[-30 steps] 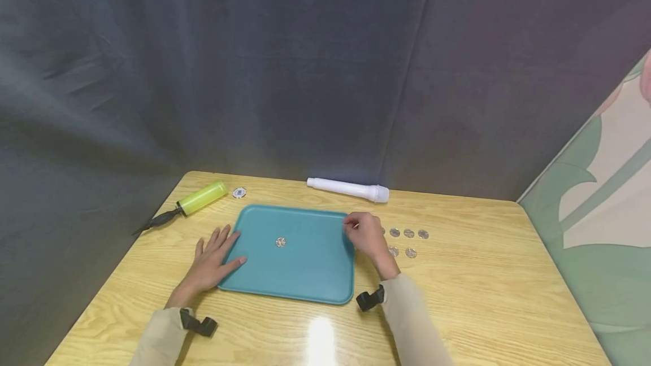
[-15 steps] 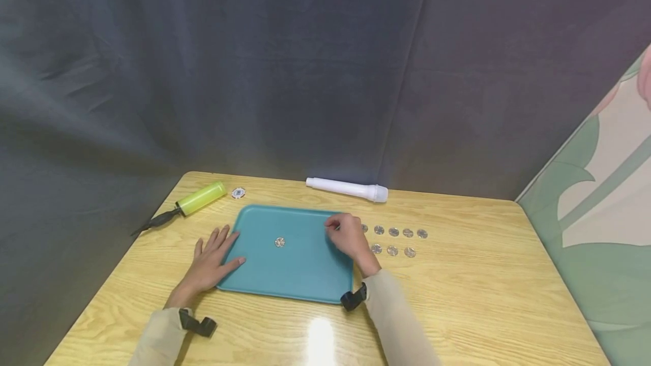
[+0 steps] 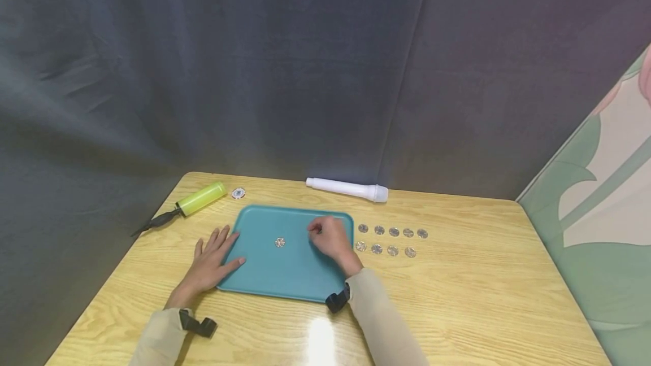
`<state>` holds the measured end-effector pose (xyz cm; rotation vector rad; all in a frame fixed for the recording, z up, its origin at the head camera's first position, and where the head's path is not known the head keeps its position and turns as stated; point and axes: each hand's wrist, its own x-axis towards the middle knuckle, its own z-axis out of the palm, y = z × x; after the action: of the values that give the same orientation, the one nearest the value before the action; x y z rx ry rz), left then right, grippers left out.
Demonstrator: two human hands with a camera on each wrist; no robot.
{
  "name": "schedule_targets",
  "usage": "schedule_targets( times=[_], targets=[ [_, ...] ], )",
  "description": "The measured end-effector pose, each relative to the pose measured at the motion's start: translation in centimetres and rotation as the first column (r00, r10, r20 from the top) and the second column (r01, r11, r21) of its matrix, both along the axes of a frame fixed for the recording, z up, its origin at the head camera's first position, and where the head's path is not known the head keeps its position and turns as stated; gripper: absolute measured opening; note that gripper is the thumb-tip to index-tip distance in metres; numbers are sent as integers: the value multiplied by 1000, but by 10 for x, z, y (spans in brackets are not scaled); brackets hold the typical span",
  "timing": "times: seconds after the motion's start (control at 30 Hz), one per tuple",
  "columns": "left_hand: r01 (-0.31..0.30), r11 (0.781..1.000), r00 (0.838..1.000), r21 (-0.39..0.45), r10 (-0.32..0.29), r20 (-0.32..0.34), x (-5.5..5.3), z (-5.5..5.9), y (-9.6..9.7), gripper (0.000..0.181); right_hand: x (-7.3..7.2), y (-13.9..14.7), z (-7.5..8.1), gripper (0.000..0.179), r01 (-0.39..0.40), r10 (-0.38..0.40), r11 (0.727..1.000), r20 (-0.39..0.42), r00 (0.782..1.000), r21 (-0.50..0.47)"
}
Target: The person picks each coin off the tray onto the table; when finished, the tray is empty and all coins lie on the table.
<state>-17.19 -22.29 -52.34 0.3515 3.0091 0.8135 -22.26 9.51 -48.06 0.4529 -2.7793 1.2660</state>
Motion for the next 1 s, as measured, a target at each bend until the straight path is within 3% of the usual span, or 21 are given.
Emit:
schedule_targets(
  times=[0.17,0.37,0.73,1.0],
  targets=[
    [0,1000,1000,6,0,-8,0,0,0,75,0,-8,-2,10,-16,16,1000,7,1000,2],
    [1,1000,1000,8,-1,-4,1,-1,0,76,0,-18,-4,10,-28,30,999,72,997,-29],
    [0,1000,1000,7,0,9,0,-3,-1,76,-1,-32,-13,11,-63,66,997,80,995,-44],
    [3,1000,1000,25,-3,14,-1,-4,-1,77,-2,-40,-16,12,-96,96,995,-9,995,-25]
  ],
)
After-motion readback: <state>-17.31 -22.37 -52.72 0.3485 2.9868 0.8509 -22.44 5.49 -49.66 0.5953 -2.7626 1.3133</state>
